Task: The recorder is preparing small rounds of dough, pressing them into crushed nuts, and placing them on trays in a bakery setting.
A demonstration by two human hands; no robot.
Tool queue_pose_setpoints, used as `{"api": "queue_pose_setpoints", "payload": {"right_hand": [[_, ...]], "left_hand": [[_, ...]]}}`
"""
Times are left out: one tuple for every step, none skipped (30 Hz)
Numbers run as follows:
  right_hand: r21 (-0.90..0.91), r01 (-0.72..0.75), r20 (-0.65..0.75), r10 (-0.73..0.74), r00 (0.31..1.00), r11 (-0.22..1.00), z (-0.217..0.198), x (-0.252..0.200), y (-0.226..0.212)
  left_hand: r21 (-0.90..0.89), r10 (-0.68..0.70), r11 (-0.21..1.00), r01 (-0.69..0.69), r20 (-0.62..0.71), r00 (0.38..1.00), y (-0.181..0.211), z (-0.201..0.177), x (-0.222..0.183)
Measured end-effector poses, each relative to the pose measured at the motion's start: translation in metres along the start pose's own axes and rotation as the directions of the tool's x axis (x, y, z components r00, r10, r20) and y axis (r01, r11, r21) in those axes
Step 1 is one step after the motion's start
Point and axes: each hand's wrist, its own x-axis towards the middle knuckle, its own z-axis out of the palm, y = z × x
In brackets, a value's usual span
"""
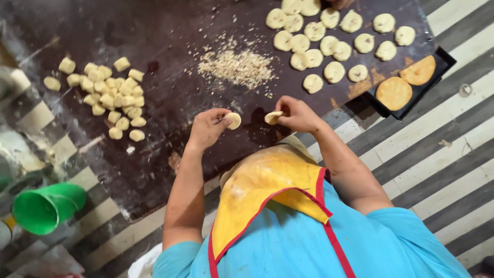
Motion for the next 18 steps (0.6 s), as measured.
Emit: {"api": "queue_pose_setpoints", "payload": {"right_hand": [[0.003,0.003,-0.014,-0.003,1.000,1.000,-0.017,-0.009,-0.013],[0.050,-0.034,-0.080,0.038,0.996,0.998,-0.034,-0.017,-0.027],[0.099,-0.066,-0.144,0.080,0.986,0.993,-0.051,-0.025,-0.040],[0.100,-0.062,-0.150,0.076,0.986,0.993,-0.072,-0.033,-0.040],[0.125,0.020,-0.302,0.019,0.953,0.992,-0.093,-0.041,-0.040],[0.137,0.102,-0.445,-0.031,0.895,0.985,-0.115,-0.050,-0.039],[0.138,0.105,-0.449,-0.032,0.893,0.985,-0.136,-0.062,-0.058],[0.023,0.290,-0.552,-0.230,0.802,0.957,-0.159,-0.074,-0.077],[-0.111,0.453,-0.617,-0.419,0.667,0.885,-0.181,-0.086,-0.096],[-0.115,0.455,-0.614,-0.423,0.666,0.883,-0.197,-0.083,-0.103],[-0.319,0.360,-0.689,-0.475,0.547,0.877,-0.212,-0.079,-0.109],[-0.492,0.226,-0.731,-0.540,0.418,0.841,-0.225,-0.075,-0.116],[-0.494,0.230,-0.727,-0.544,0.419,0.838,-0.241,-0.056,-0.101],[-0.651,0.184,-0.666,-0.670,0.327,0.737,-0.255,-0.038,-0.084],[-0.783,0.123,-0.571,-0.783,0.245,0.610,-0.268,-0.019,-0.067],[-0.782,0.125,-0.571,-0.783,0.246,0.610,-0.264,-0.011,-0.043],[-0.792,0.080,-0.543,-0.758,0.360,0.605,-0.261,-0.004,-0.020],[-0.806,0.037,-0.510,-0.725,0.463,0.591,-0.258,0.007,0.001]], "left_hand": [[0.006,0.009,1.000,-0.009,0.010,1.000,0.017,0.007,0.008],[0.039,0.015,0.999,-0.017,0.057,0.998,0.034,0.013,0.015],[0.073,0.019,0.997,-0.027,0.103,0.994,0.052,0.019,0.023],[0.077,0.024,0.997,-0.033,0.106,0.994,0.085,0.024,0.030],[0.125,0.122,0.983,-0.134,0.096,0.988,0.119,0.029,0.037],[0.173,0.216,0.958,-0.229,0.090,0.972,0.152,0.036,0.043],[0.175,0.219,0.957,-0.232,0.093,0.971,0.178,0.047,0.056],[0.196,0.446,0.873,-0.447,0.053,0.894,0.205,0.058,0.068],[0.223,0.648,0.739,-0.635,0.024,0.762,0.231,0.069,0.080],[0.223,0.650,0.738,-0.637,0.020,0.760,0.248,0.086,0.098],[0.298,0.760,0.621,-0.725,0.001,0.650,0.265,0.103,0.115],[0.376,0.851,0.489,-0.788,-0.006,0.525,0.282,0.118,0.131],[0.379,0.852,0.488,-0.786,-0.010,0.524,0.273,0.142,0.164],[0.421,0.848,0.477,-0.771,0.011,0.530,0.263,0.165,0.195],[0.463,0.843,0.464,-0.756,0.033,0.537,0.252,0.188,0.227],[0.464,0.842,0.465,-0.754,0.032,0.539,0.232,0.203,0.237],[0.704,0.803,0.282,-0.652,0.199,0.561,0.211,0.218,0.248],[0.850,0.721,0.029,-0.526,0.346,0.600,0.194,0.231,0.261]]}}
